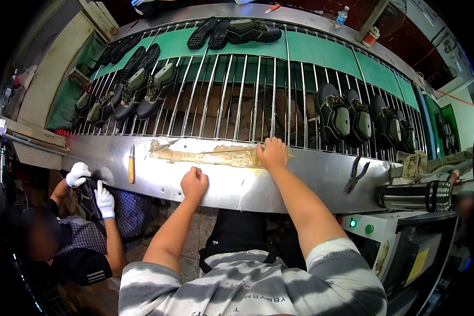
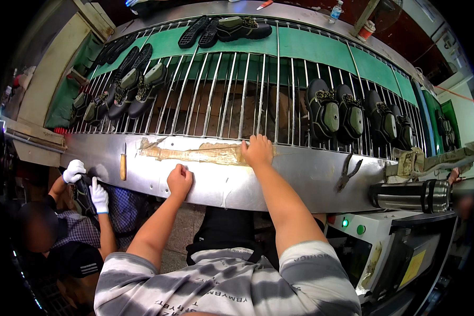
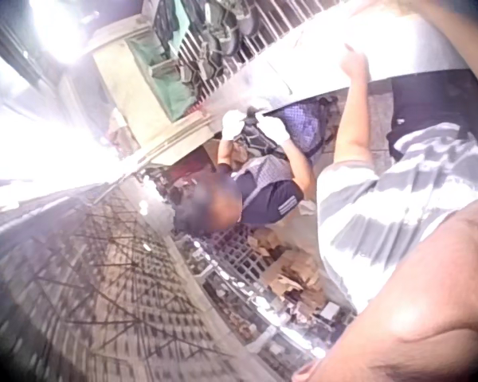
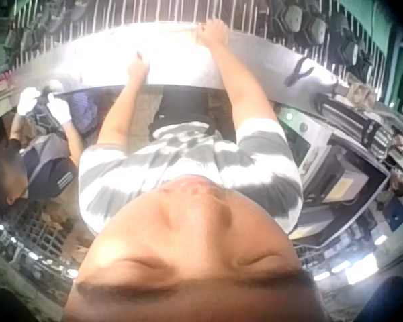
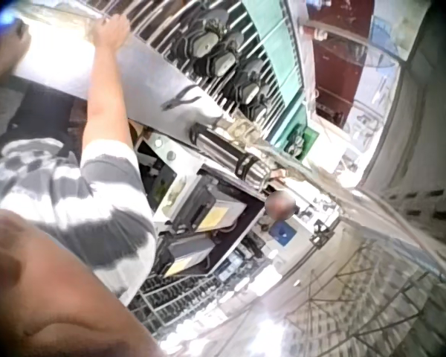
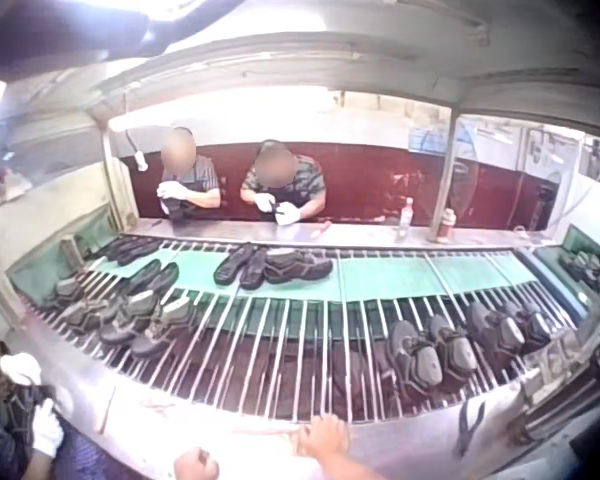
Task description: The person takes shoes from a conveyor belt, places them into a molding machine one by one, presses a button to activate the machine, and then returns the shoes to the belt.
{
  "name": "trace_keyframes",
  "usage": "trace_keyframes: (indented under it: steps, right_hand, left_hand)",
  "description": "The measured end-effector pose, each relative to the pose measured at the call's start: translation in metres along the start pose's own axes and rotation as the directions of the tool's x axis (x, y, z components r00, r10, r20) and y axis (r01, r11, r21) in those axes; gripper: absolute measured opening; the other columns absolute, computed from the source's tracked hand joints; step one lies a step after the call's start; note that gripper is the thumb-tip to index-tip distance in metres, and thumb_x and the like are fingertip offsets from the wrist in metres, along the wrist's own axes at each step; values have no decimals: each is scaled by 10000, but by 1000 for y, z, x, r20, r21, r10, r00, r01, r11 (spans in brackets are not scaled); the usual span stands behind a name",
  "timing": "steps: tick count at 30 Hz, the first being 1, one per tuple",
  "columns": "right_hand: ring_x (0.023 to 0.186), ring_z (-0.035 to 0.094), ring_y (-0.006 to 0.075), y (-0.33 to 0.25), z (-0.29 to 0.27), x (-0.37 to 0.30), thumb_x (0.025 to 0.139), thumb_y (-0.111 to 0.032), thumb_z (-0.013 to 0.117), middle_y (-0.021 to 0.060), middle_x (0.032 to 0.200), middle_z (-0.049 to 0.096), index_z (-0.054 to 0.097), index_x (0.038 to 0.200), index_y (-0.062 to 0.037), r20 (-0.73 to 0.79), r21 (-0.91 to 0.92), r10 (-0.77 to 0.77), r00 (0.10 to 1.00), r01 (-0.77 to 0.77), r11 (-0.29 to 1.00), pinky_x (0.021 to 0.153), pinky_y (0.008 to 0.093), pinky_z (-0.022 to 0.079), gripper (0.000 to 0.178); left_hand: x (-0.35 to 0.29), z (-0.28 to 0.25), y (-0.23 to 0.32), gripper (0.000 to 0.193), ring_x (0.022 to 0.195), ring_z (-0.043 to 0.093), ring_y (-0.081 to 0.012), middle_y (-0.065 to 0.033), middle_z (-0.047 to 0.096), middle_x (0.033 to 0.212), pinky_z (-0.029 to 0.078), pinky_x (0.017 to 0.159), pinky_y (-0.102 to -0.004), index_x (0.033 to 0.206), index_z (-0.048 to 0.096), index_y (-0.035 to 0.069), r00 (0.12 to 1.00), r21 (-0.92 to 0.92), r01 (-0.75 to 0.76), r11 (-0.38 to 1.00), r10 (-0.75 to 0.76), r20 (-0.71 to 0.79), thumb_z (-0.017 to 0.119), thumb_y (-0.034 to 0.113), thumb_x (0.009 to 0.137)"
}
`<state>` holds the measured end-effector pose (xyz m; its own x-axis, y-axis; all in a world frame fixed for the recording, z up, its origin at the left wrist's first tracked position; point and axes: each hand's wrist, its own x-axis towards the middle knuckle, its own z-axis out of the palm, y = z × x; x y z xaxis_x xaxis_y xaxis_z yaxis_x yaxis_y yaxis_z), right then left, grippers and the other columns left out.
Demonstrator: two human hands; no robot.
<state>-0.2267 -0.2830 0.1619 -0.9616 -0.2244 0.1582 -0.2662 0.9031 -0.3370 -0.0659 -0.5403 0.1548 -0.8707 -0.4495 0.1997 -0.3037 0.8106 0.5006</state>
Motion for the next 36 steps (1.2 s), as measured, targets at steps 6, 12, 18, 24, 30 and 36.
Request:
trace_keyframes:
  steps: [6, 12, 18, 24, 30, 36]
  right_hand:
    - [876, 541, 288, 0, 5, 4, 814, -296, 622, 102, 835, 564, 586, 758, -65, -40, 23, -17, 999, 18, 1000, 785, 412, 420, 241]
    - [864, 547, 288, 3, 4, 10, 802, -290, 622, 98, 810, 568, 606, 734, -67, -15, 57, -17, 1000, 18, 998, 785, 413, 427, 233]
    - [824, 549, 287, -6, 3, 16, 780, -222, 632, 85, 797, 567, 592, 704, -75, -17, 98, -21, 1000, 22, 995, 737, 414, 434, 170]
    - [784, 553, 294, -11, -3, 20, 765, -196, 636, 84, 764, 569, 602, 694, -80, -38, 121, -25, 999, 29, 992, 711, 419, 444, 141]
    - [781, 556, 282, 11, 28, 12, 770, -201, 645, 77, 760, 565, 600, 701, -86, -71, 164, -58, 996, 69, 984, 709, 415, 427, 142]
    - [791, 553, 288, -9, -9, 25, 785, -222, 648, 84, 774, 555, 589, 718, -85, 128, 169, -7, 992, -15, 986, 698, 420, 419, 163]
  left_hand:
    - [13, -1, 9, 129, 561, 531, -204, -56, 537, 592, 433, 551, -331, 725, 531, 58, 970, -163, 244, 956, -237, 60, 626, 134, 767]
    - [158, 35, 70, 114, 648, 488, -85, -8, 543, 713, 422, 598, -250, 898, 577, 26, 1000, -592, -1, 806, -4, -7, 618, 99, 821]
    - [386, 130, 103, 507, 868, 614, -226, -87, 615, 940, 494, 799, -340, 1164, 553, 35, 999, -660, -38, 750, 13, -42, 719, 235, 728]
    - [504, 155, 156, 815, 1231, 503, -346, -212, 528, 1311, 407, 1030, -407, 1350, 458, 11, 997, -513, -80, 855, 58, -60, 731, 382, 677]
    - [537, 168, 200, 986, 1333, 404, -330, -187, 403, 1441, 358, 1094, -414, 1423, 357, 24, 997, -435, -81, 897, 71, -40, 765, 410, 613]
    - [580, 208, 206, 1150, 1403, 292, -357, -258, 280, 1505, 273, 1147, -398, 1449, 267, -56, 990, -422, -106, 900, 56, -129, 802, 455, 569]
